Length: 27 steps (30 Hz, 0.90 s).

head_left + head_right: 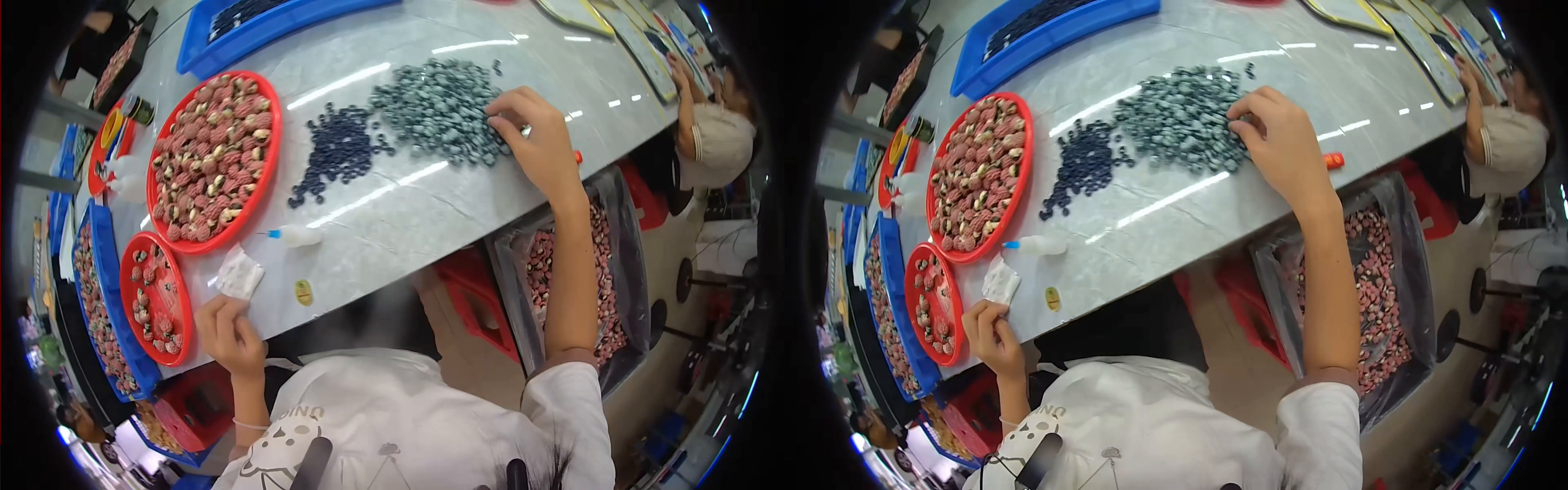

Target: The person assembles small figurines by applying glue from a squeeze bottle and attaching body pieces to heads by hand, placing completed figurines onto a red tray. The person also transfers additional figurine pieces from a metal tray onto the table.

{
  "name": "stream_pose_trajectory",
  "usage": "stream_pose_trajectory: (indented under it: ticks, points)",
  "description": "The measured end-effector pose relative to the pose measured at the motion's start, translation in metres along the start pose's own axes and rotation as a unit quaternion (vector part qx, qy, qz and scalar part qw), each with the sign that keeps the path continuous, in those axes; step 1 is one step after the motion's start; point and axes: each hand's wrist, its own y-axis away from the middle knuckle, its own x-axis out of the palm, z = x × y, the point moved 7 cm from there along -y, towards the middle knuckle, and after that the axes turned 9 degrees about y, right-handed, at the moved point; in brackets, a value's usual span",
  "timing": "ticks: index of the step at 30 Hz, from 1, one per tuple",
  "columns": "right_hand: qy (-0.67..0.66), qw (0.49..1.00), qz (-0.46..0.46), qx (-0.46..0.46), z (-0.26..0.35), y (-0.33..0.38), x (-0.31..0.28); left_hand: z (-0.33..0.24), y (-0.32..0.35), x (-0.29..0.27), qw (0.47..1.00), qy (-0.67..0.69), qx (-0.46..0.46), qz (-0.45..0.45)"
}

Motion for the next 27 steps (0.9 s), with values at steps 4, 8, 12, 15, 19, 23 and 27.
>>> stream_pose_trajectory:
  ticks: [4, 8, 12, 15, 19, 23, 27]
  points:
    - [0.007, 0.981, -0.193, 0.004, 0.031, 0.020, -0.033, -0.003, -0.003, -0.025, 0.984, 0.173, -0.030, -0.001]
    - [-0.176, 0.952, -0.236, 0.083, 0.059, 0.075, -0.020, -0.001, -0.078, -0.063, 0.976, 0.214, 0.034, -0.008]
    - [-0.188, 0.980, -0.050, -0.038, 0.152, 0.055, 0.062, 0.012, -0.151, 0.012, 0.990, 0.112, 0.025, 0.082]
    - [-0.181, 0.982, -0.008, -0.048, 0.171, 0.053, 0.095, 0.037, -0.160, 0.055, 0.992, 0.050, 0.012, 0.116]
    - [-0.160, 0.986, 0.045, -0.034, 0.176, 0.055, 0.117, 0.040, -0.160, 0.053, 0.991, 0.039, 0.023, 0.123]
    - [-0.318, 0.945, 0.046, 0.062, 0.159, 0.064, 0.106, 0.012, -0.124, 0.004, 0.923, 0.363, -0.085, 0.093]
    - [-0.458, 0.884, -0.008, 0.088, 0.134, 0.095, 0.082, 0.010, -0.038, 0.005, 0.716, 0.655, -0.226, 0.085]
